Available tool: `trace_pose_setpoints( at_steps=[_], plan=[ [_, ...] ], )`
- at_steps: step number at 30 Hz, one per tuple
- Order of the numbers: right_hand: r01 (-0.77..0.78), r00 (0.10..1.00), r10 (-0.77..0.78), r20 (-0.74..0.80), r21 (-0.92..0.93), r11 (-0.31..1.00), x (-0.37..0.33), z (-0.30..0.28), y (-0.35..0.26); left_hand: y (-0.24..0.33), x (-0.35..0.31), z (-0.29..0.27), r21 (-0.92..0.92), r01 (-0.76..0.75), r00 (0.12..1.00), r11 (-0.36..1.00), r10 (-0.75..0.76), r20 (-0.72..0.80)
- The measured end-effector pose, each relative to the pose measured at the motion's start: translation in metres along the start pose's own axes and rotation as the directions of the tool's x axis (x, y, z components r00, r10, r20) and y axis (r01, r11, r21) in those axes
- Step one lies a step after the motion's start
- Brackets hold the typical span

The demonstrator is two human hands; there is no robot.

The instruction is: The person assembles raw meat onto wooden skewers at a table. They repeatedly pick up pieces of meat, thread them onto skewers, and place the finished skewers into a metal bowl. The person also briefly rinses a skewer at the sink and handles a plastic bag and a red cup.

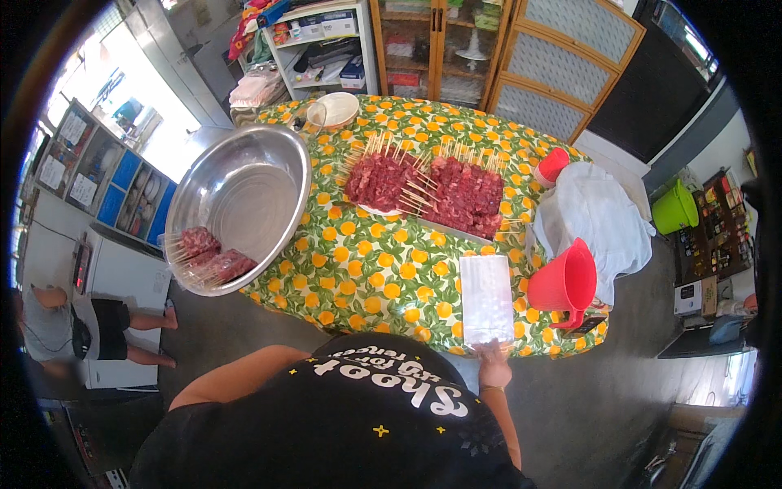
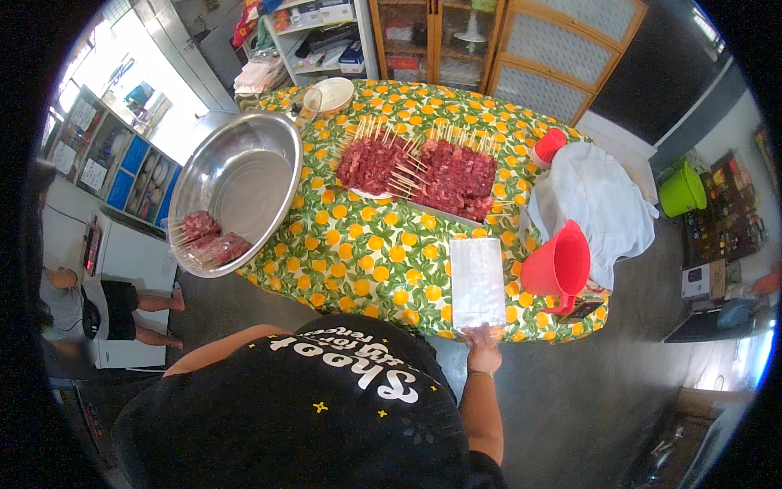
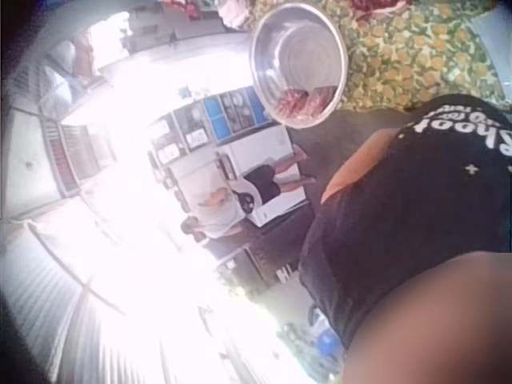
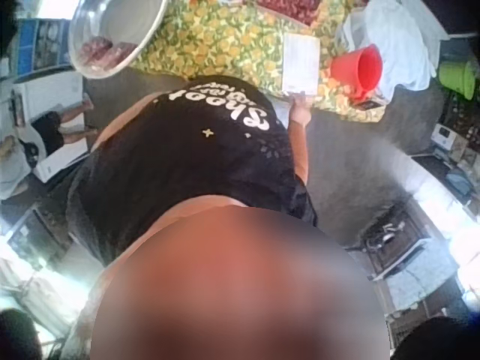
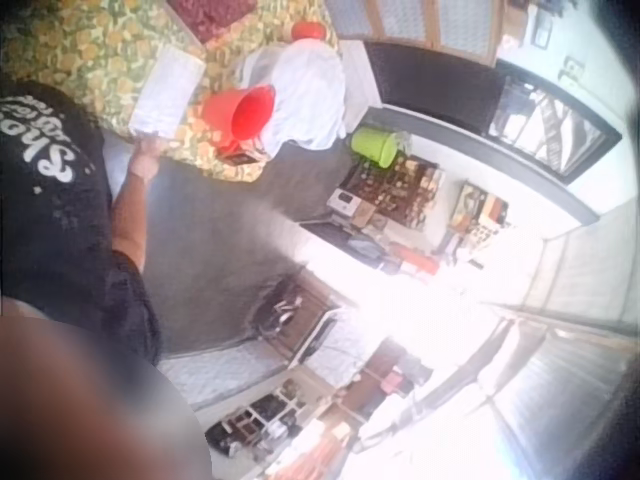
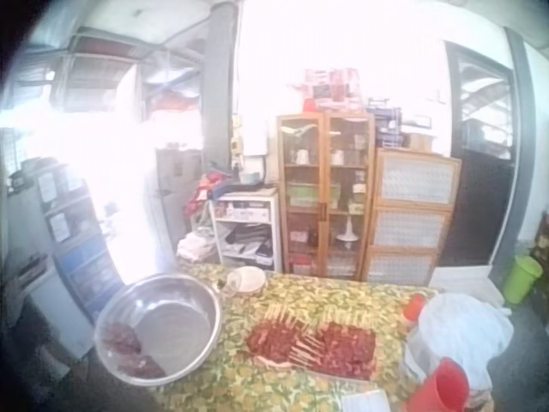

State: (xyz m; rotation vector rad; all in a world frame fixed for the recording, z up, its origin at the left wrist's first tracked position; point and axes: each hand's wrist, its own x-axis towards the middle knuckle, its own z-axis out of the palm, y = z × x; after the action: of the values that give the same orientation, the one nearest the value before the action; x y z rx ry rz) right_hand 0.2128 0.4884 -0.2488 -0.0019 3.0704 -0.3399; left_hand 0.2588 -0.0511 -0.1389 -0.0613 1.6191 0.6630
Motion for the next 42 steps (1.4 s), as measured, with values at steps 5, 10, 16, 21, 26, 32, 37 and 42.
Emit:
trace_pose_setpoints(
  at_steps=[5, 10, 16, 21, 26, 32, 37, 42],
  plan=[
    [0.054, 0.990, -0.044, -0.138, 0.074, 0.996, -0.006, -0.027, -0.005, 0.033, -0.012, -0.025, 0.180, 0.046, 0.998, 0.983, -0.040, -0.041],
    [0.235, 0.965, -0.210, 0.158, -0.165, 0.958, -0.028, -0.151, -0.025, 0.129, -0.052, -0.074, 0.488, 0.164, 0.819, 0.857, 0.157, -0.552],
    [0.344, 0.938, -0.293, -0.187, 0.377, 0.860, 0.039, -0.281, -0.109, 0.274, -0.041, -0.070, 0.581, -0.707, 0.199, 0.403, 0.902, -0.382],
    [0.328, 0.935, -0.196, -0.297, 0.932, 0.152, 0.094, -0.331, -0.153, 0.309, -0.026, -0.084, -0.073, -0.904, 0.420, 0.421, 0.845, -0.330],
    [0.173, 0.980, -0.070, -0.188, 0.969, -0.178, 0.103, -0.316, -0.146, 0.289, -0.018, -0.084, -0.739, -0.646, 0.464, 0.190, 0.867, -0.183],
    [0.224, 0.973, 0.115, -0.201, 0.942, -0.249, 0.110, -0.264, -0.115, 0.272, -0.021, -0.080, -0.913, -0.398, 0.455, -0.090, 0.845, -0.282],
    [0.059, 0.990, 0.139, -0.023, 0.963, -0.262, 0.102, -0.237, -0.105, 0.264, -0.036, -0.087, -0.724, -0.682, 0.637, 0.109, 0.574, -0.514],
    [0.345, 0.848, -0.009, -0.530, 0.539, 0.768, 0.093, -0.251, -0.150, 0.263, -0.058, -0.088, 0.468, -0.611, 0.251, 0.638, 0.718, -0.649]
  ],
)
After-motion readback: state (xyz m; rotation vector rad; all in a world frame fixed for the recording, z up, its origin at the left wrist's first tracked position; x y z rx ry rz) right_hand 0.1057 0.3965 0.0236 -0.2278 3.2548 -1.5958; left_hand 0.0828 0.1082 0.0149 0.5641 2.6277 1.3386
